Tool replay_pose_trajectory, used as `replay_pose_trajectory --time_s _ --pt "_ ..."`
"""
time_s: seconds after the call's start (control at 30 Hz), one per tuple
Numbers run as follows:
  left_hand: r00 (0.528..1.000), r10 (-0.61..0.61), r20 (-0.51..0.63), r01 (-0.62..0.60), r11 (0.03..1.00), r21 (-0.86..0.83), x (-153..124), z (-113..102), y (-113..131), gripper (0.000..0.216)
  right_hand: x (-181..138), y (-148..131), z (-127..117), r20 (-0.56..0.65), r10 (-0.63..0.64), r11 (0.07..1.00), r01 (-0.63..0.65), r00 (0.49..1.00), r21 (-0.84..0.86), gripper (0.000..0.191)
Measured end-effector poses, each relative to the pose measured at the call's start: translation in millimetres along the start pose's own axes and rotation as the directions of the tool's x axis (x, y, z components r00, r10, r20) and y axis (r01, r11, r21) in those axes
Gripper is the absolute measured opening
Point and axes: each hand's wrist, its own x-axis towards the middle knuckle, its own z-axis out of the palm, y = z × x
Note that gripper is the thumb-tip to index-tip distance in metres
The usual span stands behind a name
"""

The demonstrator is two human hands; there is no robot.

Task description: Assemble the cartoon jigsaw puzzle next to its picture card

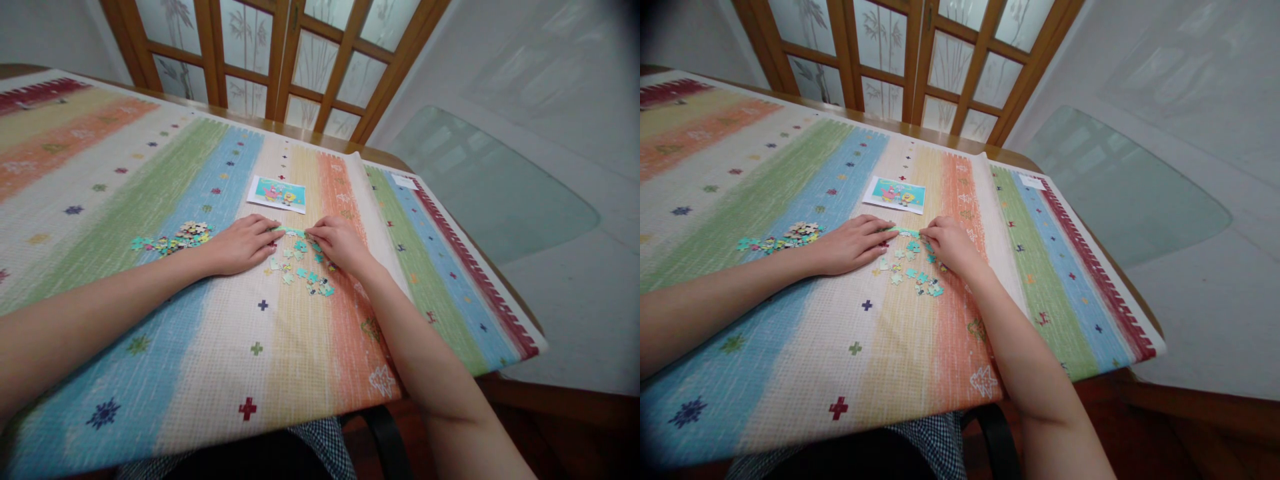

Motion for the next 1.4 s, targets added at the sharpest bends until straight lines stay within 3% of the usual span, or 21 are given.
replay_pose_trajectory --time_s 0.13,0.5,0.8,1.07,1.4 --pt "1.0 -0.003 0.001 0.003 1.0 0.007 0.4 1.3 -0.3 0.058 2.8 -1.0 5.4 0.014 -0.02 0.997 0.021 1.0 -0.069 0.024" --pt "0.999 -0.032 0.022 0.031 0.999 0.008 1.1 0.9 0.1 0.059 8.6 8.6 14.6 -0.027 0.003 0.999 -0.002 1.0 0.041 0.021" --pt "0.997 -0.075 0.025 0.075 0.997 0.001 0.2 3.1 -1.6 0.06 11.9 3.2 17.6 -0.069 0.037 0.999 -0.036 0.997 0.008 0.021" --pt "0.996 -0.08 0.031 0.079 0.996 0.04 0.3 0.8 -0.1 0.061 12.8 -7.7 13.6 -0.044 0.084 0.996 -0.085 0.996 -0.036 0.025" --pt "0.995 -0.101 0.014 0.101 0.995 -0.015 -1.0 0.0 0.6 0.061 -1.8 5.5 -12.7 -0.044 0.118 0.988 -0.113 0.992 0.104 0.037"
